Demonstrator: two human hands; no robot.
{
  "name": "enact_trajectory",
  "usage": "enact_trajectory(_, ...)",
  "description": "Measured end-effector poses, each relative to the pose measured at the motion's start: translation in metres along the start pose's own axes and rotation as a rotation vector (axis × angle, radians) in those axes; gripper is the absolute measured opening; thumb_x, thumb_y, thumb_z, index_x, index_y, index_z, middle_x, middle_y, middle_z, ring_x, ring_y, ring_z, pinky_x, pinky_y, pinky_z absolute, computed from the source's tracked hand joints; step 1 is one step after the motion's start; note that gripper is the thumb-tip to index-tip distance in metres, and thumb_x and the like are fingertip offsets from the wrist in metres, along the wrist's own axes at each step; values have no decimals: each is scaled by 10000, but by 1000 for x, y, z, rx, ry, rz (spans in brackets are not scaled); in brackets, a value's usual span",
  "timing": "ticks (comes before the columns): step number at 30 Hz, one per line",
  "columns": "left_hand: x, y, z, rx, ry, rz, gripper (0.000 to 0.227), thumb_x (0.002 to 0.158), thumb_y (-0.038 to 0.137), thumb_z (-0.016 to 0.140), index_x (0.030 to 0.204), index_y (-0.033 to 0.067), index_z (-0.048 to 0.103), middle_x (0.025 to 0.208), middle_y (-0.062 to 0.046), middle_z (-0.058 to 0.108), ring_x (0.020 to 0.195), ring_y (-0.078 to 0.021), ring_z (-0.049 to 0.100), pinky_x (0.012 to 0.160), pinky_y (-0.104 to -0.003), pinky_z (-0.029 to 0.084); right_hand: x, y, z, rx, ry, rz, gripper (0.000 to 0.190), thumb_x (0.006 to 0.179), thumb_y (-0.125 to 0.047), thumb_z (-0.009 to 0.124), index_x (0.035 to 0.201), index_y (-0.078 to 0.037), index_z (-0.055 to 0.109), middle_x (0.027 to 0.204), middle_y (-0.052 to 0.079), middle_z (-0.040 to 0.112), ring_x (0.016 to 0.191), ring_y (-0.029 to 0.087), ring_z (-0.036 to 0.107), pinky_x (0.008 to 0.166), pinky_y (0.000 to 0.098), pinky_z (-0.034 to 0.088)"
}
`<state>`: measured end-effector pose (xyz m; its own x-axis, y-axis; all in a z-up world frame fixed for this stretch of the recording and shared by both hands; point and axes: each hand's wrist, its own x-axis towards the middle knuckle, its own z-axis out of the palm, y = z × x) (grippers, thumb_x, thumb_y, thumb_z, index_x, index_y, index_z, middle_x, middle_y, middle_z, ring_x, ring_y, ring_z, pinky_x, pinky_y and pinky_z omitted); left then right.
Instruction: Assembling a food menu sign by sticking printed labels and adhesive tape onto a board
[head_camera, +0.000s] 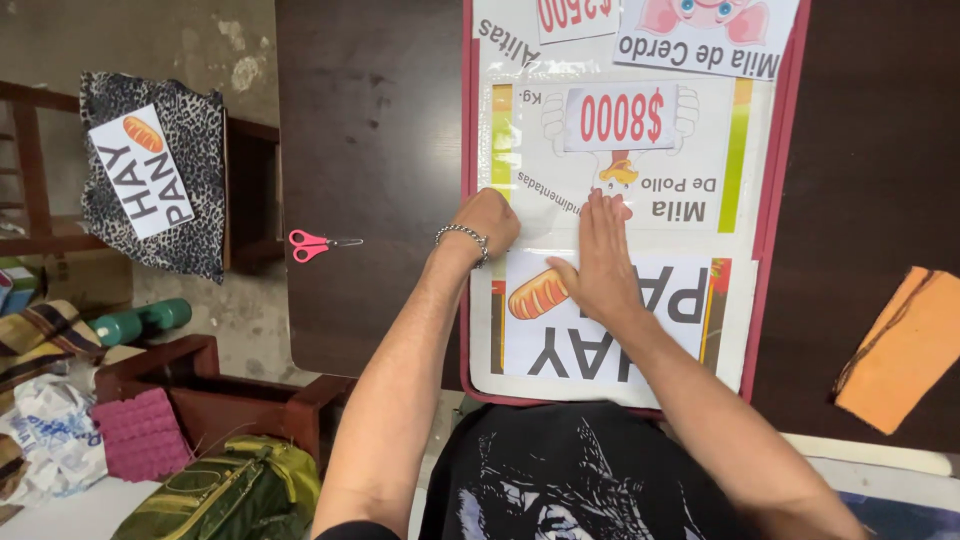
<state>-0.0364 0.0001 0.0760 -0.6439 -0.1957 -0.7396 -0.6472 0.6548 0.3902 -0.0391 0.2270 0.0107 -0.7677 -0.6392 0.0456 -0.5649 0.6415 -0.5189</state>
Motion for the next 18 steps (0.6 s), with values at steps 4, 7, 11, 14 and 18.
enact_trajectory(4,-1,1,-2,7,-14,8,343,878,212,533,996,39,803,1011,-246,754,1103,-435,699,949,-512,571,3,-28,-8,-115,-111,98,1086,888,-691,594,1539,129,306,1655,336,197,1555,454,162,1308,507,25)
enact_trajectory(7,-2,7,-6,6,-12,11,337,876,216,533,989,53,806,1011,-239,756,1101,-432,700,950,-506,573,7,-39,-3,-165,-149,166,1213,828,-809,559,1541,133,286,1654,349,166,1561,462,114,1303,516,-14)
enact_trajectory(11,-4,12,-13,-2,-24,27,331,868,233,537,985,86,809,1024,-216,759,1108,-412,701,956,-499,574,8,-51,0,-185,-171,233,1259,816,-838,538,1547,144,243,1656,361,107,1567,468,57,1299,526,-13)
enact_trajectory(14,2,9,-13,15,-44,39,340,872,234,533,1009,84,805,1047,-224,756,1127,-417,693,963,-504,570,11,-57,4,-217,-160,215,1216,832,-808,543,1545,138,265,1665,341,137,1574,444,89,1308,491,-7)
enact_trajectory(18,4,8,-13,30,-51,60,329,867,225,536,997,96,810,1044,-227,758,1126,-420,694,967,-504,568,15,-61,9,-230,-156,237,1240,820,-820,542,1551,135,240,1662,343,126,1573,446,73,1311,496,-13)
